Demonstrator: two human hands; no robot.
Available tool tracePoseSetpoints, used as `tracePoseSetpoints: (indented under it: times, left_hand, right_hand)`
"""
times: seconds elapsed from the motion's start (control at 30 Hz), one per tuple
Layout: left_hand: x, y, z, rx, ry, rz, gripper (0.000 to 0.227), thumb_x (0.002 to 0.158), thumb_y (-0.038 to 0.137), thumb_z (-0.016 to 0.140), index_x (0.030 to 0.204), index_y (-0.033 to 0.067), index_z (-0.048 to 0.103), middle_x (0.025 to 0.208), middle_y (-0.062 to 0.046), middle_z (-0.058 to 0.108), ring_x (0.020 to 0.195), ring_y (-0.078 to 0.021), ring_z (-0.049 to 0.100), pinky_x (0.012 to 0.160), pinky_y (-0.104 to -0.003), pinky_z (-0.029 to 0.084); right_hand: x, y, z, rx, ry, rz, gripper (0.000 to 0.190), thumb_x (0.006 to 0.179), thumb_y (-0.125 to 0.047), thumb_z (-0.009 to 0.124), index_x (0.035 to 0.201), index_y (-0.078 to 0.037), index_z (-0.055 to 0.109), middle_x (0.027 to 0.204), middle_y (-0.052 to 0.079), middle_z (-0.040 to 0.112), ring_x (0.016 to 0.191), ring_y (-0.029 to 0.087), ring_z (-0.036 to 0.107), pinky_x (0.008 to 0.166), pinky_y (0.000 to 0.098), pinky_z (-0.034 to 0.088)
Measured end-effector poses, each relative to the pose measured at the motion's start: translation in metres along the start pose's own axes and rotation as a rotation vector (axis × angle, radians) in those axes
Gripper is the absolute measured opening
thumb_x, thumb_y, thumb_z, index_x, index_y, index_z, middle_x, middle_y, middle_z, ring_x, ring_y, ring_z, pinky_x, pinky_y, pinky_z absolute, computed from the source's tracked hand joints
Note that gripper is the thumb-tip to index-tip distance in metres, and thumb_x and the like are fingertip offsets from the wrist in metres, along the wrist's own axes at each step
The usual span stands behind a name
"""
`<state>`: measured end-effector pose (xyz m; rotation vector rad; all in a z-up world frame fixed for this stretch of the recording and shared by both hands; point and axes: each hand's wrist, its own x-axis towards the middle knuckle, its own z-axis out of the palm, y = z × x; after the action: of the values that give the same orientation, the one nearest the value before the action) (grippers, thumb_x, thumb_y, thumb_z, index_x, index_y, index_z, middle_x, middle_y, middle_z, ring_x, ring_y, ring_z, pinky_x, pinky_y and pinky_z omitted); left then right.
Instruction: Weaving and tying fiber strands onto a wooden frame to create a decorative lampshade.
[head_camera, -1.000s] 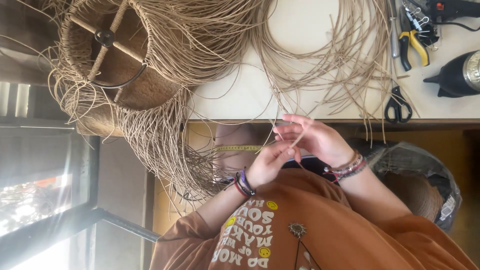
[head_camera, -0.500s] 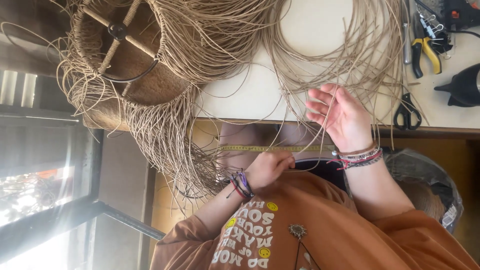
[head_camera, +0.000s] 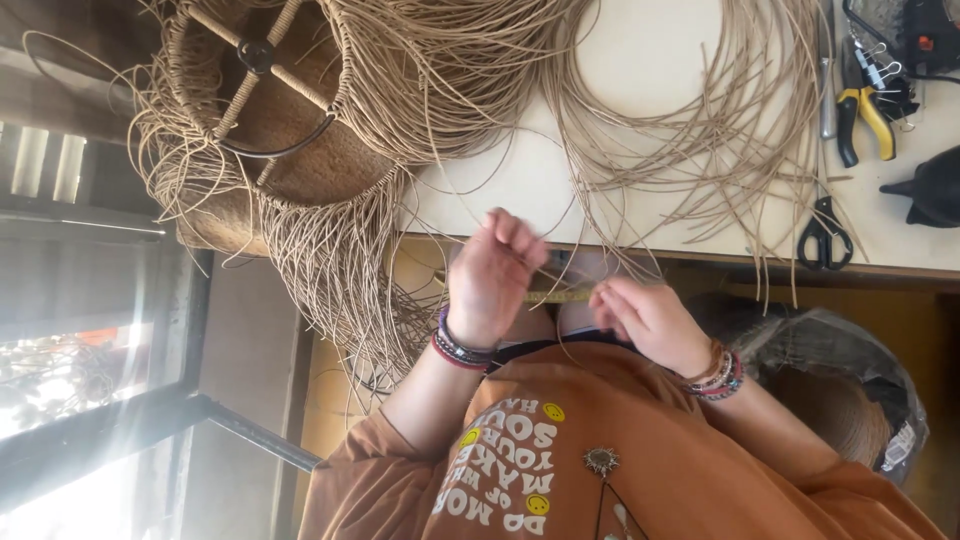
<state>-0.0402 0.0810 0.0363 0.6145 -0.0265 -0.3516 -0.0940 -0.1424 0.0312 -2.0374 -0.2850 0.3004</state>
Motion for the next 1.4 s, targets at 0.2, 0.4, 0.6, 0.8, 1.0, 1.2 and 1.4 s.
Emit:
tracePoseSetpoints:
  times: [0.2,0.4,0.6,0.8,1.0,1.2,1.4]
  left_hand:
    - [-0.022,-0.032,0.003,0.919,0.019,-0.019,0.047,0.111,0.036,0.037,0.078,0.0131,0.061,0.056,-0.005,0.059,0.055,-0.0176,0.059,0.058,-0.029,0.046]
    - [-0.036,-0.037,0.019,1.297,-0.400,-0.312,0.030,0.105,0.037,0.048,0.105,0.0109,0.063,0.091,-0.023,0.073,0.097,-0.0464,0.070,0.087,-0.057,0.056]
    - [-0.027,-0.001,0.024,0.854,-0.134,0.108,0.040,0.104,0.031,0.057,0.133,0.0042,0.063,0.119,-0.022,0.071,0.117,-0.0392,0.066,0.100,-0.056,0.053]
    - [-0.023,0.003,0.042,0.641,-0.022,0.146,0.032,0.112,0.019,0.046,0.124,-0.0005,0.069,0.108,-0.018,0.076,0.111,-0.0250,0.069,0.104,-0.046,0.053]
    - [-0.023,0.006,0.046,0.758,-0.152,0.150,0.033,0.114,0.018,0.042,0.131,0.0029,0.066,0.112,-0.012,0.077,0.117,-0.0269,0.070,0.108,-0.046,0.052]
    - [-0.026,0.002,0.045,0.771,-0.130,0.155,0.031,0.114,0.018,0.043,0.120,0.0053,0.070,0.101,-0.009,0.079,0.107,-0.0236,0.074,0.105,-0.041,0.053]
    - [-0.025,0.003,0.041,0.678,-0.088,0.147,0.034,0.115,0.021,0.041,0.117,0.0054,0.071,0.100,-0.008,0.079,0.105,-0.0167,0.074,0.104,-0.037,0.053]
  right_hand:
    - [0.023,-0.012,-0.008,0.570,0.188,0.068,0.040,0.110,-0.028,0.039,0.120,0.002,0.063,0.113,0.023,0.074,0.100,0.032,0.075,0.082,0.0433,0.063]
    - [0.028,-0.011,-0.005,0.936,0.186,0.005,0.036,0.110,-0.017,0.037,0.124,0.010,0.057,0.073,0.010,0.049,0.062,0.017,0.053,0.055,0.0293,0.048]
    - [0.009,-0.031,-0.016,0.502,-0.041,0.046,0.035,0.109,-0.016,0.041,0.099,0.006,0.067,0.054,-0.006,0.039,0.049,0.002,0.039,0.049,0.0195,0.039]
    - [0.001,-0.034,-0.015,0.278,-0.152,0.007,0.034,0.104,-0.016,0.047,0.093,-0.002,0.076,0.053,0.004,0.063,0.051,0.011,0.058,0.055,0.0271,0.052]
    - [-0.001,-0.036,-0.023,0.319,-0.281,0.019,0.037,0.102,-0.017,0.047,0.095,-0.002,0.080,0.060,0.008,0.077,0.058,0.014,0.066,0.059,0.0306,0.059]
    - [-0.002,-0.028,-0.024,0.289,-0.286,-0.031,0.037,0.102,-0.019,0.047,0.095,-0.003,0.079,0.054,0.006,0.068,0.052,0.014,0.057,0.053,0.0298,0.053]
    - [-0.004,-0.027,-0.031,0.093,-0.050,-0.090,0.022,0.099,-0.014,0.059,0.099,-0.002,0.077,0.059,0.008,0.067,0.054,0.013,0.059,0.053,0.0287,0.052]
